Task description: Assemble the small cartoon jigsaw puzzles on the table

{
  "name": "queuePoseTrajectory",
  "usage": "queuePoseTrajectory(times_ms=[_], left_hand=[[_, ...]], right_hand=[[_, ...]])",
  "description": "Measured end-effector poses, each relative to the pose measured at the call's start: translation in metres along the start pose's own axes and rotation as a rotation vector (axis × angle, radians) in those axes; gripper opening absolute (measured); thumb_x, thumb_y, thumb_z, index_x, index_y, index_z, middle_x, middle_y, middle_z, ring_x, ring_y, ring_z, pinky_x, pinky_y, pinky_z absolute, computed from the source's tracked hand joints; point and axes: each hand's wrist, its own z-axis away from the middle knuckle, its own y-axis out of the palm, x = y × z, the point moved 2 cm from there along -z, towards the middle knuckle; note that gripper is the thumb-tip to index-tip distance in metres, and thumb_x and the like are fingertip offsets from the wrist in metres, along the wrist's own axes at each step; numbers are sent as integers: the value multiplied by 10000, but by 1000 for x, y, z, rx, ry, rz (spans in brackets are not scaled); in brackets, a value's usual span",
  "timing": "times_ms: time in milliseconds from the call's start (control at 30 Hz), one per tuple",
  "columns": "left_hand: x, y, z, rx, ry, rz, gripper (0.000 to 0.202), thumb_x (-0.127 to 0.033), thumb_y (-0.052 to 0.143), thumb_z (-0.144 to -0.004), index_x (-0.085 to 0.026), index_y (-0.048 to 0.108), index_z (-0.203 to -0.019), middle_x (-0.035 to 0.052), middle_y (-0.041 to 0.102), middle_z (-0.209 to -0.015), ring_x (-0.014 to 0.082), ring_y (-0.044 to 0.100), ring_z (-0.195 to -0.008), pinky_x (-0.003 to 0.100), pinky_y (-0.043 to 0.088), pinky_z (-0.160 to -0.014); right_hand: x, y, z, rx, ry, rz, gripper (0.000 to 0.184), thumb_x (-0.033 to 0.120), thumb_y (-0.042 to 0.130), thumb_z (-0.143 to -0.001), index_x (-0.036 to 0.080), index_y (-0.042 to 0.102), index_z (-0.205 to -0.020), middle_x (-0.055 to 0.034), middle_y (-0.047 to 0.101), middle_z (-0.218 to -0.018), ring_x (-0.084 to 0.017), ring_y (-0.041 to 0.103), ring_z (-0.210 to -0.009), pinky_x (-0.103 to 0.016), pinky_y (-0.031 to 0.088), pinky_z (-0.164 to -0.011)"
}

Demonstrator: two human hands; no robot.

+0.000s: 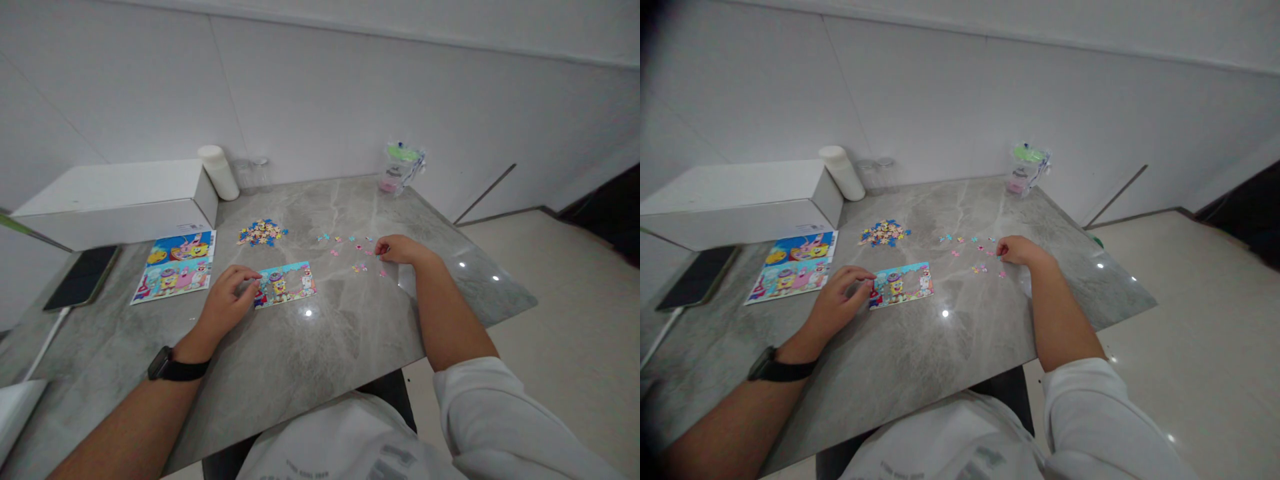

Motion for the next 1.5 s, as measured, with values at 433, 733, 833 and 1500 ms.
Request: queuePoseTrajectory(times_ms=[433, 733, 833, 1500], left_hand=[[1, 1, 1, -4, -3, -4, 253, -412, 573, -985, -231, 744, -1030, 66, 696, -1053, 236, 675, -1020, 402, 539, -958], [1, 1, 1, 3, 6, 0, 253, -405, 570, -1001, -225, 741, -1049, 69, 690, -1058, 232, 670, -1032, 389, 536, -952], [0, 0, 1, 1, 9, 1, 256, -406, 567, -999, -224, 742, -1040, 66, 689, -1051, 231, 669, -1018, 388, 536, -948], [-3, 2, 1, 1, -7, 12, 235, -359, 560, -992, -216, 740, -1035, 69, 692, -1062, 238, 669, -1041, 409, 528, -976]], right_hand=[[17, 3, -9, -118, -77, 26, 104, 241, 740, -859, 228, 809, -936, -65, 810, -966, -204, 715, -857, -292, 507, -758], [30, 4, -8, -176, -123, -9, 185, 222, 693, -880, 217, 804, -1026, -63, 793, -998, -184, 691, -852, -284, 489, -789], [34, 5, -11, -266, -77, 25, 202, 231, 672, -912, 201, 797, -1068, -84, 782, -1026, -189, 681, -885, -281, 482, -807], [61, 27, -31, -417, -38, 109, 346, 217, 565, -1007, 232, 764, -1290, -136, 719, -1227, -252, 682, -1090, -331, 511, -931]])
